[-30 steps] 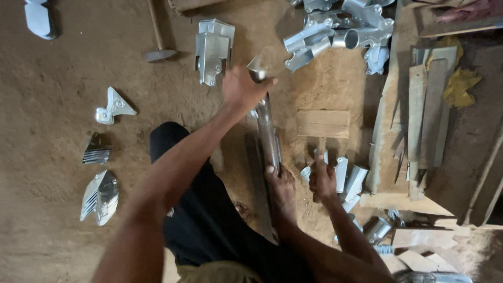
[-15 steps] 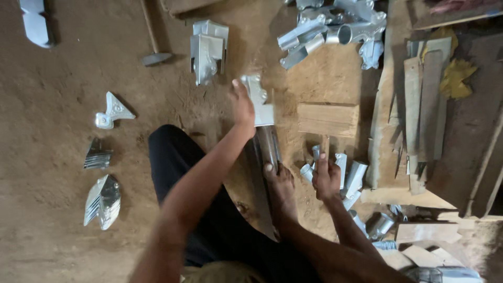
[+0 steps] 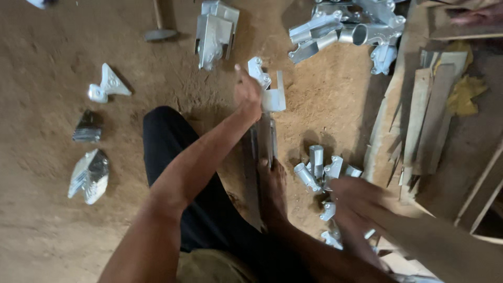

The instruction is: The person sits on the workshop ground and hammers galvanized sheet metal fittings over a metal pipe using a wooden mallet to bend and shape them, placing finished pieces aside and picking up new ones one at a time.

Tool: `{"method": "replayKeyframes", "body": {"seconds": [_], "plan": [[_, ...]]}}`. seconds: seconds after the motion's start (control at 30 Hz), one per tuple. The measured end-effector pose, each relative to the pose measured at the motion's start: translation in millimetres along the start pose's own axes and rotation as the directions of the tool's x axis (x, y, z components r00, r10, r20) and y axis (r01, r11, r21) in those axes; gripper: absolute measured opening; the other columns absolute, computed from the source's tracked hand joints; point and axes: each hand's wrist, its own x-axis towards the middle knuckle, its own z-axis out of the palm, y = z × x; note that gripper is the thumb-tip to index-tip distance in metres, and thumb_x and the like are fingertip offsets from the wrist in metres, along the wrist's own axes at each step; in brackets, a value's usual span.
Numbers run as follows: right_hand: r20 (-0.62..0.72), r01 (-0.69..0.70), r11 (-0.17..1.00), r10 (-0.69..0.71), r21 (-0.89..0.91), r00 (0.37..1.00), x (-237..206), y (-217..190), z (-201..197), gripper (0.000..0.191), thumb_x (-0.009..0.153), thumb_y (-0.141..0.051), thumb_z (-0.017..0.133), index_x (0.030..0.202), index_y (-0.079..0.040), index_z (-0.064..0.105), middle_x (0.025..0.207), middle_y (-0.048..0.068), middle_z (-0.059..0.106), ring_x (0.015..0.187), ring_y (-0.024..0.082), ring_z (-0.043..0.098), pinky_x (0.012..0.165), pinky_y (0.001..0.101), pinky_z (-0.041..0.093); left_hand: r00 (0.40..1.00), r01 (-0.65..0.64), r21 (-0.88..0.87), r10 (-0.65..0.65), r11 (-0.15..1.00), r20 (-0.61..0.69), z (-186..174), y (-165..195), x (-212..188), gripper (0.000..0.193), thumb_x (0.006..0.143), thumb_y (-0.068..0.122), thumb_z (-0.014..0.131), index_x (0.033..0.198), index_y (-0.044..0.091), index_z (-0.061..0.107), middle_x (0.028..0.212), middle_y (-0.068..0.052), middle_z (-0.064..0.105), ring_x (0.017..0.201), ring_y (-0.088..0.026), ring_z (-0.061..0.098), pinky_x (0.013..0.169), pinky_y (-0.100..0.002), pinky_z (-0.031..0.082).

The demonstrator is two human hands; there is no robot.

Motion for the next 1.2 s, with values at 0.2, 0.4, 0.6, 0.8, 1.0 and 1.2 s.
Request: {"method": "replayKeyframes", "body": {"seconds": [0.2,0.4,0.6,0.8,1.0,1.2], "plan": [[0.000,-0.329,0.942,0.329,-0.067,0.944,-12,47,46,0.039,0.107,-0.040,0.056,0.080,-0.012,0.059,0.057,-0.006,0.050,0.047,0.006,0.046,0.039,0.0254,0.035,0.996,-0.082,-0.050,0.081,0.995,-0.024,4,-10,24,0.098,0.098,0.077,0.026,0.137,-0.005,0.061,0.140,-0.026,0.061,0.129,-0.043,0.056,0.106,-0.053,0.042],[0.169,-0.156,0.945,0.210,-0.287,0.963,-11,62,48,0.040,0.107,-0.041,0.055,0.079,-0.012,0.057,0.057,-0.005,0.049,0.046,0.006,0.045,0.039,0.0256,0.034,0.959,0.052,-0.310,0.039,0.949,0.280,2,-24,54,0.092,0.094,0.079,0.035,0.133,0.000,0.063,0.113,-0.013,0.067,0.099,-0.031,0.063,0.086,-0.049,0.051],[-0.113,-0.283,0.888,0.343,0.364,0.932,-5,90,65,0.041,0.107,-0.043,0.055,0.078,-0.013,0.056,0.057,-0.005,0.048,0.045,0.007,0.044,0.038,0.0257,0.033,0.671,0.219,-0.403,0.162,0.889,0.723,-6,-23,58,0.091,0.093,0.082,0.029,0.114,0.004,0.070,0.079,-0.011,0.070,0.060,-0.023,0.059,0.054,-0.041,0.049],[0.023,-0.554,0.824,0.560,-0.115,0.828,-7,98,69,0.042,0.107,-0.044,0.055,0.078,-0.013,0.054,0.057,-0.005,0.047,0.044,0.007,0.043,0.037,0.0259,0.032,0.580,0.275,-0.256,0.052,0.927,0.813,-7,-24,60,0.107,0.084,0.089,0.018,0.109,0.001,0.073,0.061,-0.011,0.058,0.051,-0.027,0.056,0.047,-0.042,0.048],[0.043,-0.576,0.814,0.574,0.072,0.818,-4,114,77,0.044,0.106,-0.046,0.054,0.077,-0.013,0.052,0.057,-0.004,0.046,0.043,0.007,0.043,0.036,0.0261,0.032,0.601,0.259,-0.326,0.112,0.909,0.791,-7,-18,54,0.098,0.090,0.085,0.023,0.104,0.003,0.074,0.064,-0.009,0.059,0.053,-0.025,0.058,0.047,-0.043,0.050],[0.072,-0.789,0.522,0.818,0.323,0.570,-14,127,82,0.049,0.108,-0.048,0.053,0.075,-0.013,0.048,0.052,-0.004,0.041,0.038,0.008,0.037,0.033,0.0255,0.026,0.593,0.223,-0.352,0.160,0.909,0.789,-31,-27,33,0.063,0.095,0.066,0.033,0.111,0.012,0.063,0.095,-0.017,0.074,0.081,-0.034,0.074,0.074,-0.046,0.059]]}}
